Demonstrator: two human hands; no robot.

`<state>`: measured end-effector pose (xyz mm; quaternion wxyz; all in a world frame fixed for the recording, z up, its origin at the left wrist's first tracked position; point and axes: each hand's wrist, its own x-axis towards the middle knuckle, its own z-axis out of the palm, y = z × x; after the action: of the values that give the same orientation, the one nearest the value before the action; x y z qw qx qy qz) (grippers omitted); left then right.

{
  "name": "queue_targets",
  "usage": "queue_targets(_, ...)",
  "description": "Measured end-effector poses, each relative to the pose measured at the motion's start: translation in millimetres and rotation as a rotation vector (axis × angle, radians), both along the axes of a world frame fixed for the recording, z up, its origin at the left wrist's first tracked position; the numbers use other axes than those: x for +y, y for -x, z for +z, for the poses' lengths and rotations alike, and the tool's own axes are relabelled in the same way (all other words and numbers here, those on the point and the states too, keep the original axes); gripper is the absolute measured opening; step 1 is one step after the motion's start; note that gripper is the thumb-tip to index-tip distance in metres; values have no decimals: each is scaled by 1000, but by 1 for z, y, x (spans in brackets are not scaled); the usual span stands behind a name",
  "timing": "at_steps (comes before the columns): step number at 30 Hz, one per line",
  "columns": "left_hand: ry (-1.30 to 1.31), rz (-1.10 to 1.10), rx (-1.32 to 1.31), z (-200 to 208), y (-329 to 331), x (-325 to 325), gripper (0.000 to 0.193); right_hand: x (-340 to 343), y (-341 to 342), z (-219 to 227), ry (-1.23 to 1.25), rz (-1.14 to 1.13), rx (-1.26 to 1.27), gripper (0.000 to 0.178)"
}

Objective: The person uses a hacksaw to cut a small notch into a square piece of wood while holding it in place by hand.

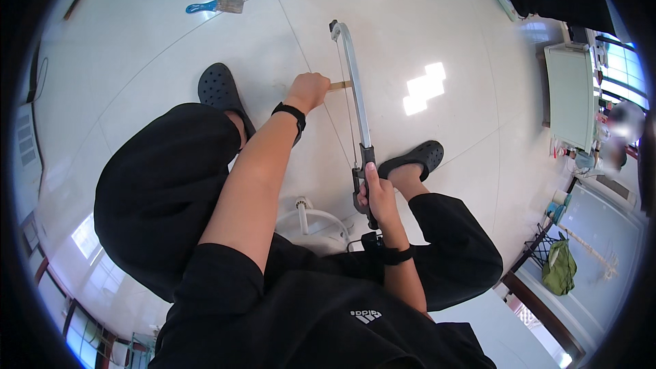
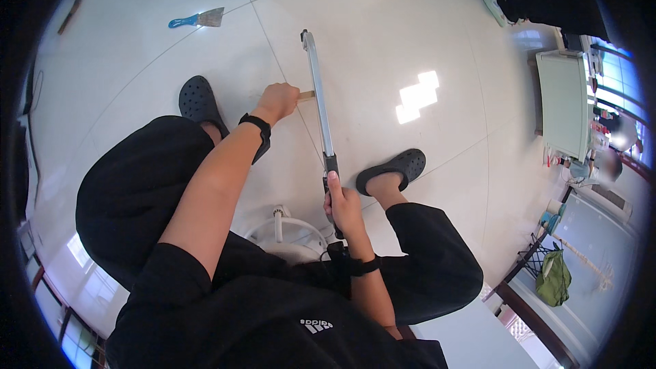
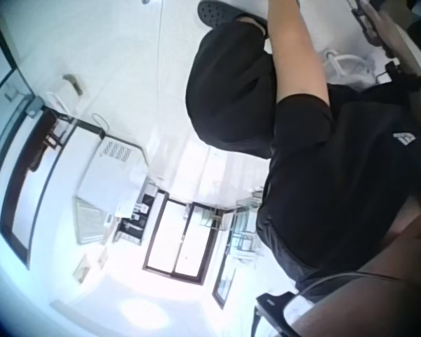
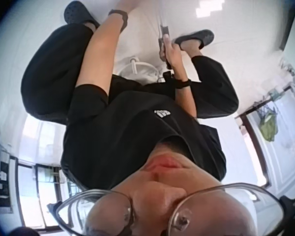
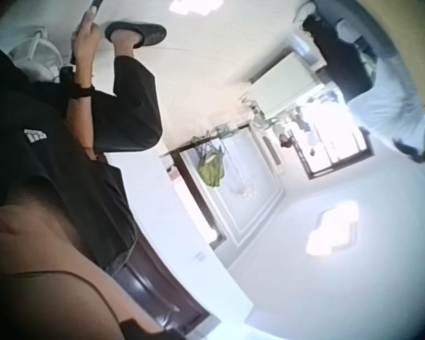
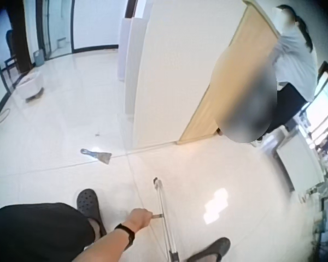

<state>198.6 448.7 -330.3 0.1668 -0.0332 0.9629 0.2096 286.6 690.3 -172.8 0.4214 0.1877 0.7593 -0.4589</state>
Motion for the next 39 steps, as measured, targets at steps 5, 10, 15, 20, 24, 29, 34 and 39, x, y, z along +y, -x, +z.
queue_targets(5,-24,-7,-40,9,3,1,13,6,0,6,-23,20,-3,67)
queue_targets(10,-16,65,-61,15,3,5,13,7,-9,8,27,-27,-10,66)
queue_targets(15,59,40,-65,10,-3,14,13,0,-8,15,68,-119,-80,62)
queue_targets(20,39,16,5,5,-11,15,12,5,-6,10,15,-17,-67,62)
queue_targets(24,24,-12,21,8,-16,18,13,-9,14,12,152,-275,-159,59)
queue_targets(29,78,-41,-42,7,-16,24,13,-19,24,-19,37,-25,-15,67)
queue_targets(34,36,-49,-8,8,-24,31,14,-45,47,-23,97,-164,10,64)
queue_targets(39,47,18,-36,12,-7,23,13,-33,29,-23,17,-52,61,65)
